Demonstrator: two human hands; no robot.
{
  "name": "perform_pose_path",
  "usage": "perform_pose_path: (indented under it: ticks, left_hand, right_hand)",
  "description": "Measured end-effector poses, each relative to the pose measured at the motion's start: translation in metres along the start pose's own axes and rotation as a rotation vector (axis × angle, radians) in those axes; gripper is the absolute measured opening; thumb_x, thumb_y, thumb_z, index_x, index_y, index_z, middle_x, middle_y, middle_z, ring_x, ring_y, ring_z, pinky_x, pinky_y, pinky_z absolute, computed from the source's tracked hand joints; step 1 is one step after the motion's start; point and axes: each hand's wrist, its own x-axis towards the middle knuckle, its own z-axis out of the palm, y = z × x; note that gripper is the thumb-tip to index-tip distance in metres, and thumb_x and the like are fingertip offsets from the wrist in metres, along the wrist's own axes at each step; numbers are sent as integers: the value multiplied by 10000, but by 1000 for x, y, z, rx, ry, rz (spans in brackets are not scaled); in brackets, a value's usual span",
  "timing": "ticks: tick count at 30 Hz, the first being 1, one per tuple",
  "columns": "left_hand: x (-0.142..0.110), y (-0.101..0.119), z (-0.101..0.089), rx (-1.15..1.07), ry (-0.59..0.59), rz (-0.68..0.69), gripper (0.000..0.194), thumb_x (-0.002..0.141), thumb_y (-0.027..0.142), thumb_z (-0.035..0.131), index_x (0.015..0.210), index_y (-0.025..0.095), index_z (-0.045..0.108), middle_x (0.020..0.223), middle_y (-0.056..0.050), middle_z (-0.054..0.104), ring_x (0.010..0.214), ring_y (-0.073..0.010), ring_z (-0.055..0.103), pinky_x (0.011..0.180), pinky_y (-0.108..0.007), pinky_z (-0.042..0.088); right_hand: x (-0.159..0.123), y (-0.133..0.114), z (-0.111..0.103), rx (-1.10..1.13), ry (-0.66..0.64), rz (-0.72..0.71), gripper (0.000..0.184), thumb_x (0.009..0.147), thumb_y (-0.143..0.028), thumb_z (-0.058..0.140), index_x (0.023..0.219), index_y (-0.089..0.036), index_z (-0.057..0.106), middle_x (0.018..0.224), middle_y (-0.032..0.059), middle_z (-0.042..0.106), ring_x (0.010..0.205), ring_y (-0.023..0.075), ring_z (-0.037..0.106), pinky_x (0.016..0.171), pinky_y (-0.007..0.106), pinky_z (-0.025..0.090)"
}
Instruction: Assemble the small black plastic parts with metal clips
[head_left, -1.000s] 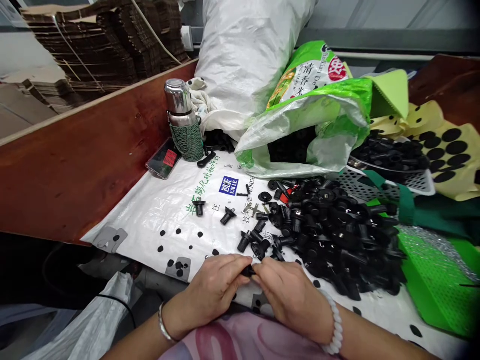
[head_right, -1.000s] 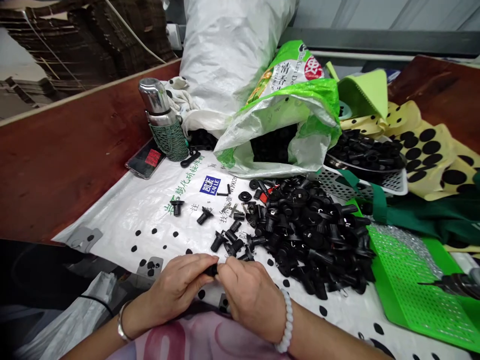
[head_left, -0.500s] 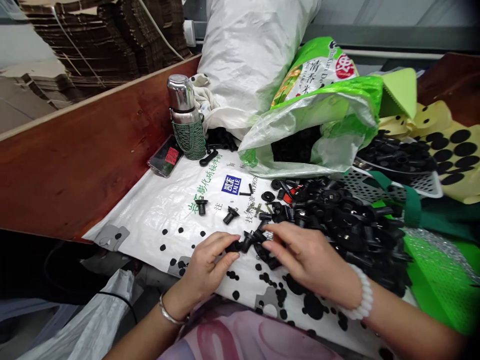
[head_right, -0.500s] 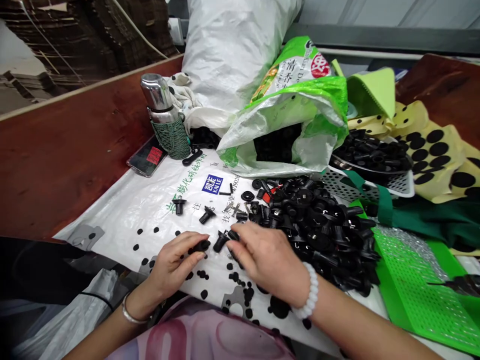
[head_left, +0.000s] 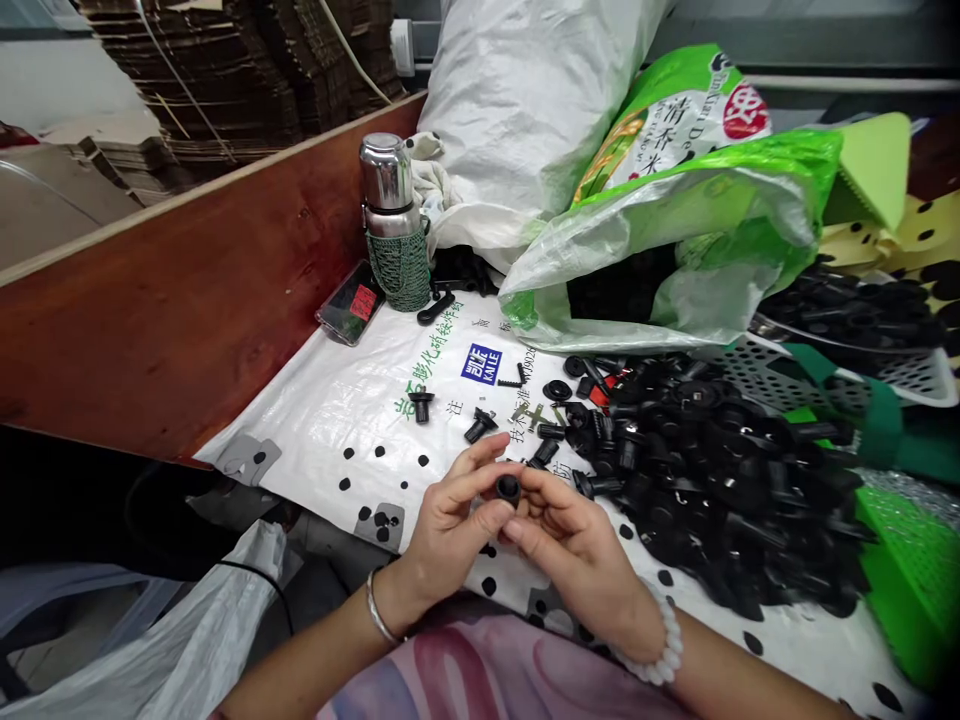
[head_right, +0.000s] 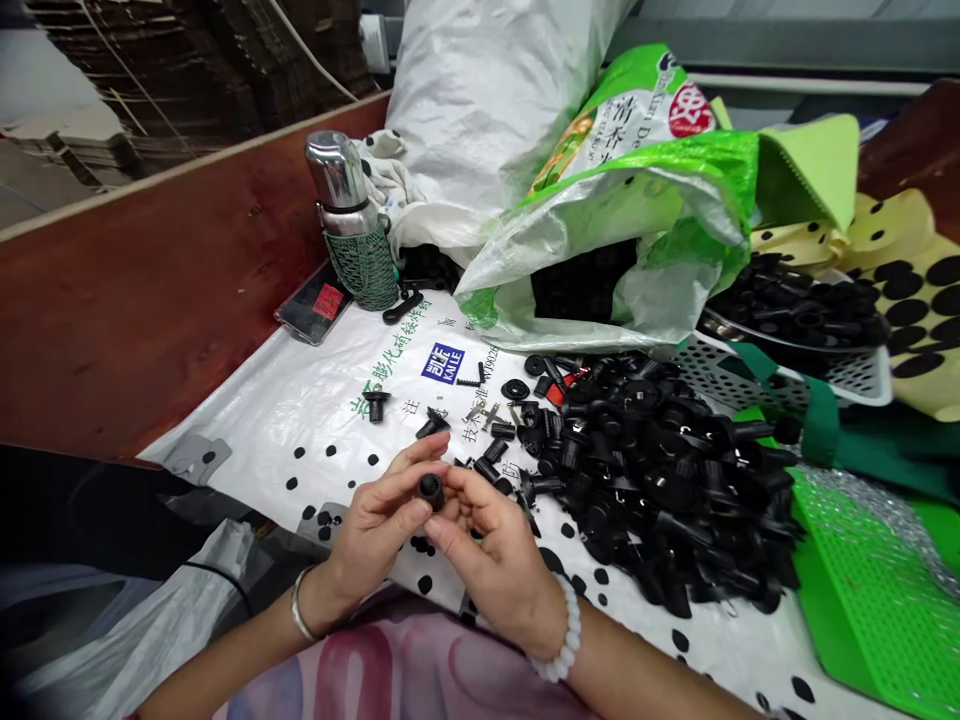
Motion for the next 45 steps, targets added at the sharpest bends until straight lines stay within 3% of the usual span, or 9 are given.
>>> perform_pose_path:
  ticks: [5, 9, 13, 19, 24, 27, 35, 40, 45]
  left_hand:
    - [1, 6, -2, 59, -15, 36, 326, 841, 234, 538, 1165, 207, 575, 1305, -112, 467, 1240, -247, 395, 1033, -404, 323]
    - [2, 12, -7, 161, 67, 120, 280, 798, 204, 600, 1078, 190, 607, 976, -80, 596, 910, -180, 565, 813, -317, 472]
    - [4, 18, -9, 294, 38, 85, 116, 787, 167, 609, 899, 162, 643, 800, -47, 627, 758, -146, 585, 703, -263, 483]
    - [3, 30, -8, 480, -65, 127, 133, 789, 151, 586, 919, 148, 617, 809, -57, 619, 723, -140, 584, 666, -260, 484]
    - [1, 30, -7, 539, -69, 177, 134, 792, 128, 578, 919, 156, 612, 805, -57, 641, 723, -135, 591, 663, -246, 482]
    - [-1, 27, -6, 493, -10, 127, 121, 784, 140, 595, 899, 163, 625, 816, -51, 650, 742, -136, 599, 686, -245, 482]
    - [2, 18, 1, 7, 77, -363, 199, 743, 319, 637, 764, 129, 581, 546, 10, 568, 498, -93, 532, 507, -209, 436]
    - [-2, 7, 8, 30, 126, -303, 187, 800, 324, 566, 759, 145, 532, 565, 29, 503, 487, -74, 470, 478, -194, 398]
    - [-5, -3, 11, 86, 171, -94, 112, 827, 259, 544, 786, 158, 521, 717, -4, 524, 579, -84, 478, 537, -207, 410]
  right_hand:
    - [-1, -2, 0, 218, 10, 112, 251, 791, -307, 599, 993, -161, 573, 588, -25, 542, 486, 67, 489, 455, 177, 419]
    - [-7, 0, -3, 96, 13, 72, 259, 807, -297, 580, 1026, -161, 567, 595, -20, 548, 516, 81, 507, 465, 186, 426]
    - [-12, 5, -8, -128, 39, -93, 239, 839, -260, 534, 1062, -179, 560, 681, 3, 576, 582, 105, 546, 527, 218, 470]
    - [-12, 4, -18, -534, 106, -489, 276, 844, -122, 489, 1110, -184, 528, 980, 97, 615, 864, 175, 594, 731, 309, 509]
    - [-13, 3, -20, -598, 102, -554, 307, 832, -76, 490, 1124, -169, 506, 976, 97, 613, 910, 175, 586, 767, 307, 503]
    - [-13, 4, -20, -621, 119, -551, 299, 839, -91, 482, 1125, -176, 508, 977, 98, 617, 907, 181, 593, 759, 317, 510]
    - [-13, 6, -22, -795, 157, -702, 300, 825, -82, 481, 1111, -148, 541, 956, 114, 640, 877, 179, 622, 702, 283, 536]
    - [-11, 10, -21, -892, 173, -779, 314, 818, -64, 478, 1116, -142, 540, 949, 126, 654, 863, 185, 630, 695, 290, 537]
    - [-11, 9, -18, -686, 140, -600, 255, 858, -153, 474, 1103, -161, 541, 896, 94, 649, 816, 174, 623, 672, 285, 528]
